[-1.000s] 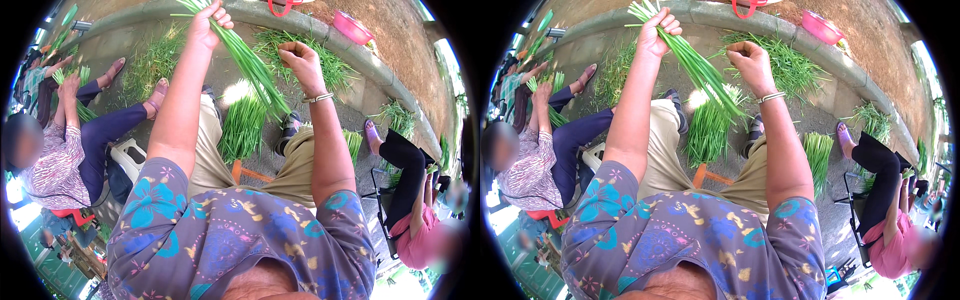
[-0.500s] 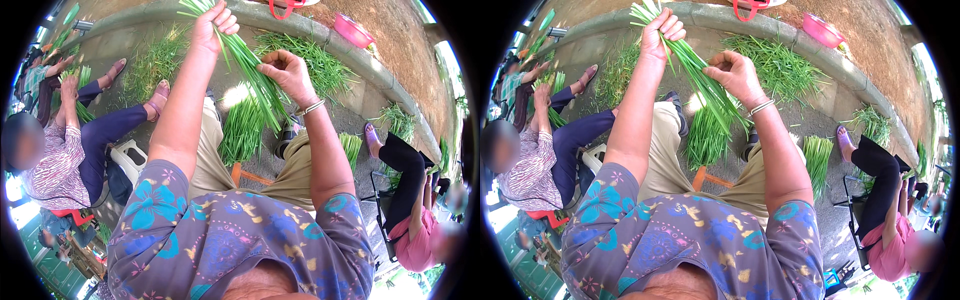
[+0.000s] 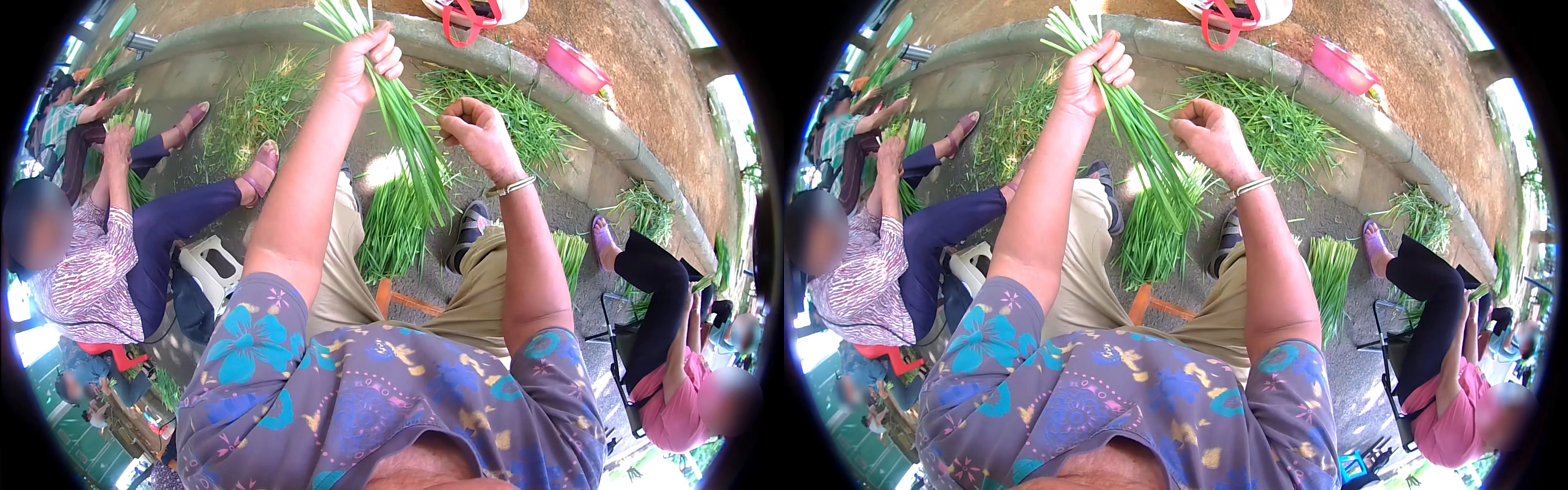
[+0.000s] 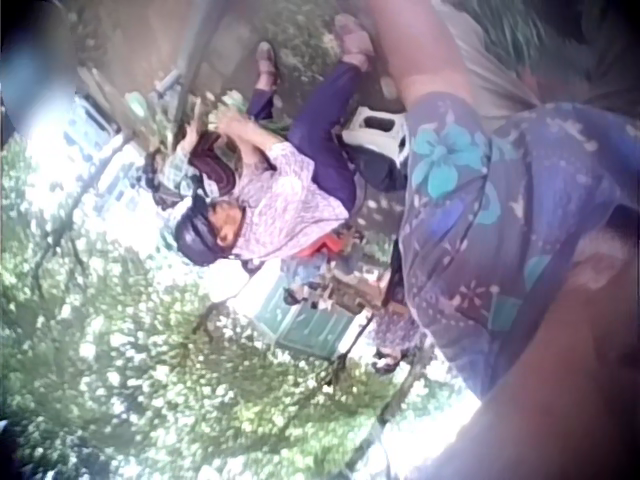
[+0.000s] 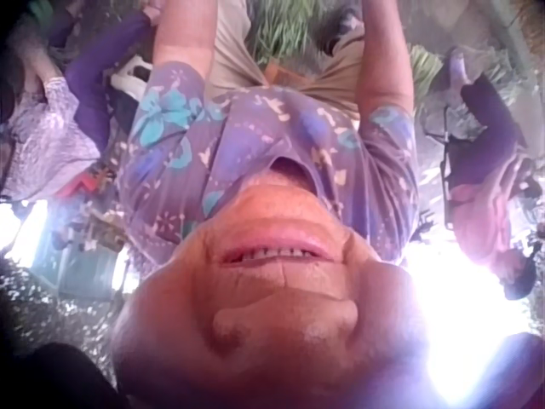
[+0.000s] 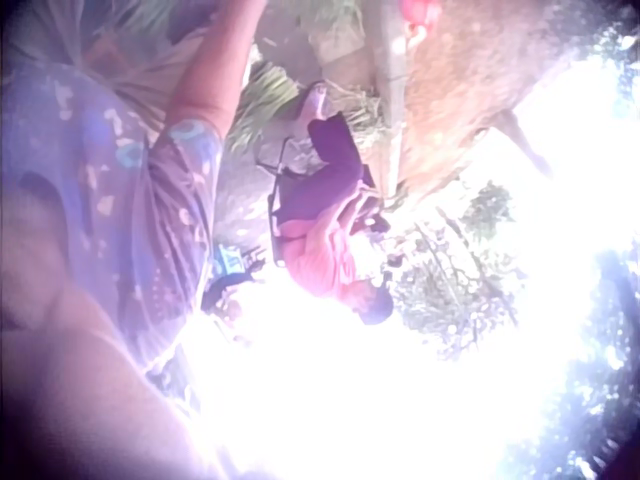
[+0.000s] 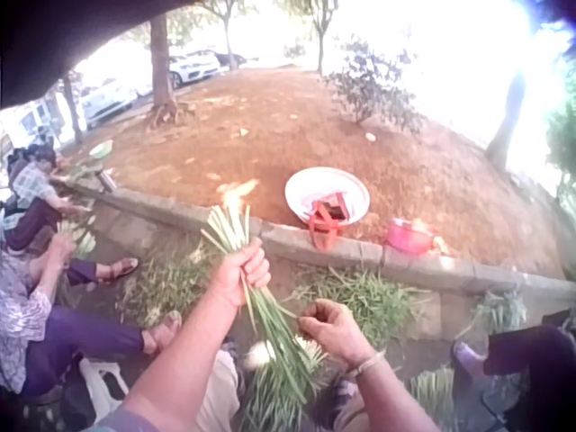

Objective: The person sorts through a bundle of long green stalks by hand, separating them and lining them up on the ground.

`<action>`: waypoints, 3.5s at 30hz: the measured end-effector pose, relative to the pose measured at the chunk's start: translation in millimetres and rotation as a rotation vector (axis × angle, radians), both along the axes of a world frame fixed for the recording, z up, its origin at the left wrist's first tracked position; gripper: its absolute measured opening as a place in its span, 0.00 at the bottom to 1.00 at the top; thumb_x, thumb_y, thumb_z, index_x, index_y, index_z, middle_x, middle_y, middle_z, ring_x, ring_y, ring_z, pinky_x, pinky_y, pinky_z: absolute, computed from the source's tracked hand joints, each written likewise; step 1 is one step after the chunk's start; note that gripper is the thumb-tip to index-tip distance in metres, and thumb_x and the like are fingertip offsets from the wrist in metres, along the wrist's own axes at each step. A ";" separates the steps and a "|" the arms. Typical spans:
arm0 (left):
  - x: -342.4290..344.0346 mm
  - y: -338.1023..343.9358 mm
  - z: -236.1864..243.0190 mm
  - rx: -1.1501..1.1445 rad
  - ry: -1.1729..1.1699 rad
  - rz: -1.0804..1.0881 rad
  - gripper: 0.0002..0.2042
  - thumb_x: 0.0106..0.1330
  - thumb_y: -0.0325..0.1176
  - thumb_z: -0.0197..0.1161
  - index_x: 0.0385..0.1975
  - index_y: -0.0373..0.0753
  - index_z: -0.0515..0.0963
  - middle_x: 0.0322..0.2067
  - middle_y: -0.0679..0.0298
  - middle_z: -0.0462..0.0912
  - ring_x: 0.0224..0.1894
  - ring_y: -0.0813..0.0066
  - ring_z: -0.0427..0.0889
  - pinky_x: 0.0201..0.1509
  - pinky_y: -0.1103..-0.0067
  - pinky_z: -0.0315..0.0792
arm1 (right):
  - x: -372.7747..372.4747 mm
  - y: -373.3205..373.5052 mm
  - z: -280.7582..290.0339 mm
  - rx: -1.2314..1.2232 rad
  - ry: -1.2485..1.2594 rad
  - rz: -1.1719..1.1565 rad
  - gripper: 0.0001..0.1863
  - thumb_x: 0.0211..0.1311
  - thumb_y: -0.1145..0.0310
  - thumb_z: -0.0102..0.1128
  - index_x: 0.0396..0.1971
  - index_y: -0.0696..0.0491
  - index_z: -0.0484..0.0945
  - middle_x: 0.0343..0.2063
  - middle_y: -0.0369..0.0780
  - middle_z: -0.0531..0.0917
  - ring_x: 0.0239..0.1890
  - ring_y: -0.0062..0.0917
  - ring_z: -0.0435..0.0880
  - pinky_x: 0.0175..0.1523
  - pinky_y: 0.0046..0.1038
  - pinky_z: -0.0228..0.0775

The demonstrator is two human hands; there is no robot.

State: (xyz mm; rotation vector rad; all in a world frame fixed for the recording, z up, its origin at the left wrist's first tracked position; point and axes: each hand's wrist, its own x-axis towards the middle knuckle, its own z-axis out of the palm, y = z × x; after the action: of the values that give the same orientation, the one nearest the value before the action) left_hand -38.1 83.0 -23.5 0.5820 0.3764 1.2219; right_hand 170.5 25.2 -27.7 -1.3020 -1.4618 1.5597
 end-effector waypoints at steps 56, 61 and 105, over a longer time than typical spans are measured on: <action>38.2 -13.1 -6.4 -0.297 0.358 -0.087 0.21 0.61 0.53 0.54 0.31 0.37 0.73 0.21 0.66 0.73 0.18 0.79 0.70 0.18 0.82 0.64 | 0.1 15.7 1.5 0.282 0.032 -0.173 0.10 0.54 0.67 0.61 0.28 0.59 0.78 0.18 0.30 0.76 0.21 0.10 0.69 0.26 0.16 0.63; 36.9 -11.6 -7.6 -0.281 0.330 -0.138 0.19 0.61 0.51 0.55 0.31 0.38 0.74 0.20 0.66 0.74 0.18 0.78 0.71 0.20 0.81 0.66 | 7.3 21.0 -9.7 0.301 -0.113 -0.218 0.09 0.54 0.68 0.59 0.29 0.60 0.78 0.17 0.32 0.77 0.21 0.12 0.70 0.27 0.18 0.65; 37.3 -24.3 -1.1 0.090 0.229 -0.450 0.12 0.62 0.40 0.55 0.28 0.36 0.70 0.17 0.65 0.69 0.17 0.77 0.69 0.16 0.82 0.64 | 78.5 57.8 -9.2 0.614 -0.209 -0.814 0.07 0.48 0.69 0.64 0.22 0.56 0.79 0.26 0.35 0.77 0.24 0.17 0.73 0.34 0.20 0.67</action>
State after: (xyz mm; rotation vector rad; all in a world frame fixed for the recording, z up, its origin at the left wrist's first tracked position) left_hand -0.8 58.7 -24.7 0.8375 0.3585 0.7448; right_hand 249.0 83.1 -36.9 -1.4217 -1.1489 0.4166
